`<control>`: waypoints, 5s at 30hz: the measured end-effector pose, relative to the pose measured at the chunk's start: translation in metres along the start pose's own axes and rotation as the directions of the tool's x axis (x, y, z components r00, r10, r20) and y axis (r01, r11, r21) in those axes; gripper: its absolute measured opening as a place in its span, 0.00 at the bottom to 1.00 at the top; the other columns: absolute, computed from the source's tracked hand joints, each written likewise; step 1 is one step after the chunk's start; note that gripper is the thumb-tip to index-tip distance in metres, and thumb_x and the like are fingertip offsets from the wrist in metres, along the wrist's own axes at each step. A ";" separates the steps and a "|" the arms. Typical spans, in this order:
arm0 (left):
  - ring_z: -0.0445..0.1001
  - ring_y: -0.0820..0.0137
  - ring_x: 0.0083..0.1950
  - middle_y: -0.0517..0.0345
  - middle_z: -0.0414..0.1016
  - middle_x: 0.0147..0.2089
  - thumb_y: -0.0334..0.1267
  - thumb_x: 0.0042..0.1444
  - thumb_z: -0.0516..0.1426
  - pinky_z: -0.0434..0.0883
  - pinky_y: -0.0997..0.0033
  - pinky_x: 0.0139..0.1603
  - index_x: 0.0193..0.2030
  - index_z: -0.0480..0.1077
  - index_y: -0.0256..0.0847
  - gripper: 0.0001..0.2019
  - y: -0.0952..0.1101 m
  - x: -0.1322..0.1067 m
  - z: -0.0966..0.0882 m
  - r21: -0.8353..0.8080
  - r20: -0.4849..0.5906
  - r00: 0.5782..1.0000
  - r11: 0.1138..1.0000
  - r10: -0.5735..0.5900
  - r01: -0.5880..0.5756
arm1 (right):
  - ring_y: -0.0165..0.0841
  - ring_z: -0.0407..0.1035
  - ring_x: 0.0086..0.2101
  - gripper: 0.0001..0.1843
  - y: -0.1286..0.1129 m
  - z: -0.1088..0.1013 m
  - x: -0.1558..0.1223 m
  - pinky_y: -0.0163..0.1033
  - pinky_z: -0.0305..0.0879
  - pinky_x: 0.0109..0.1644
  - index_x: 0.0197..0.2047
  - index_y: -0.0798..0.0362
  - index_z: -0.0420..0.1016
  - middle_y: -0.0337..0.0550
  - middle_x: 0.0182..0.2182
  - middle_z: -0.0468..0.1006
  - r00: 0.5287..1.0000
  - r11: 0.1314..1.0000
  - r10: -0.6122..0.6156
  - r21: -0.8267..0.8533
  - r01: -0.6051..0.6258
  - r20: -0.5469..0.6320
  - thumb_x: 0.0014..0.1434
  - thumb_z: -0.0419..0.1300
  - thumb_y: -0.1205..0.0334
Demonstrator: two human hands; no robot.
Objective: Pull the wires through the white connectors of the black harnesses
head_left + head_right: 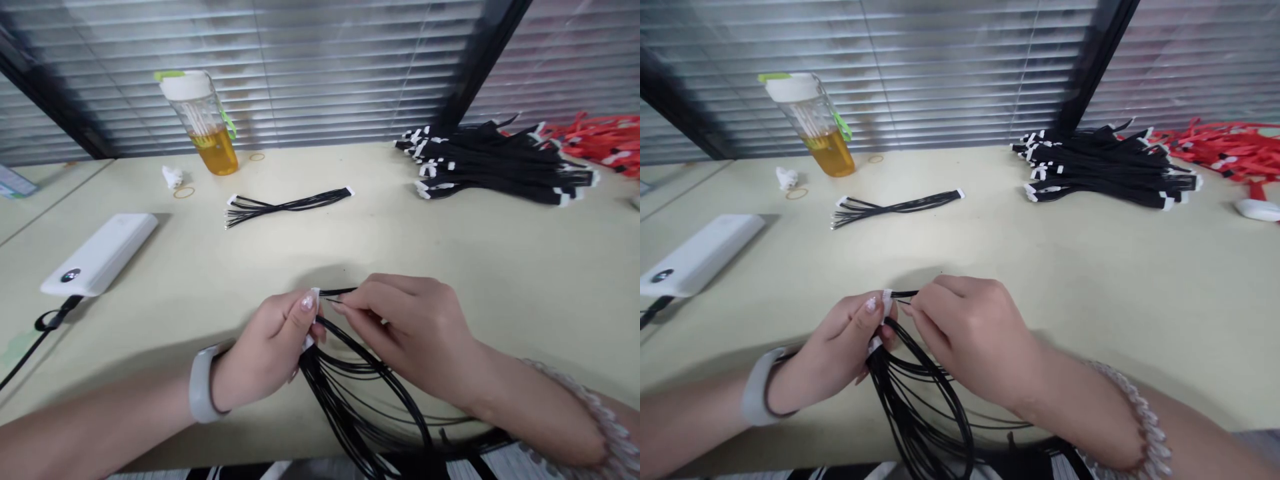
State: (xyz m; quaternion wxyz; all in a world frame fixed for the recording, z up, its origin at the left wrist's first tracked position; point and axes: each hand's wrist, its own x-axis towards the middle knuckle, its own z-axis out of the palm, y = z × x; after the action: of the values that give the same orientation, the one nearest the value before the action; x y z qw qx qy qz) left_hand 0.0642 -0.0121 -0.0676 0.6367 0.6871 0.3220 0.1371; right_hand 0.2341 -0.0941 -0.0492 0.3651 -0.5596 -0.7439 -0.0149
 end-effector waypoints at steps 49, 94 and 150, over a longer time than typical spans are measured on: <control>0.59 0.82 0.13 0.64 0.60 0.21 0.54 0.62 0.44 0.56 0.83 0.11 0.28 0.61 0.37 0.22 0.009 0.014 0.006 0.094 -0.215 0.974 0.994 0.070 -0.051 | 0.21 0.49 0.19 0.12 -0.021 -0.019 0.015 0.29 0.46 0.20 0.19 0.56 0.56 0.32 0.16 0.58 0.828 0.951 0.190 0.112 -0.289 0.527 0.52 0.51 0.70; 0.56 0.86 0.13 0.65 0.63 0.25 0.54 0.62 0.44 0.56 0.87 0.08 0.32 0.60 0.38 0.20 0.001 0.006 0.005 -0.080 -0.123 0.989 0.993 0.080 -0.090 | 0.19 0.54 0.18 0.10 0.004 -0.029 0.012 0.26 0.52 0.22 0.26 0.54 0.73 0.30 0.16 0.66 0.902 0.929 0.272 0.153 -0.336 0.334 0.58 0.55 0.67; 0.60 0.80 0.19 0.63 0.61 0.19 0.46 0.65 0.41 0.57 0.82 0.17 0.23 0.58 0.38 0.22 0.017 0.008 -0.002 0.257 0.114 0.983 0.951 0.145 -0.170 | 0.28 0.52 0.23 0.08 0.013 -0.021 0.003 0.36 0.45 0.27 0.29 0.53 0.64 0.37 0.22 0.62 0.912 0.901 -0.239 -0.274 0.336 0.334 0.57 0.51 0.73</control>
State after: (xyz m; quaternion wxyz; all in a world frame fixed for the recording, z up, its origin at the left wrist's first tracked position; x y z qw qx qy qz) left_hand 0.0732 -0.0053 -0.0529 0.5403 0.7954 0.2511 0.1107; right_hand 0.2558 -0.0954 -0.0371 0.1474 -0.4908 -0.8518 -0.1092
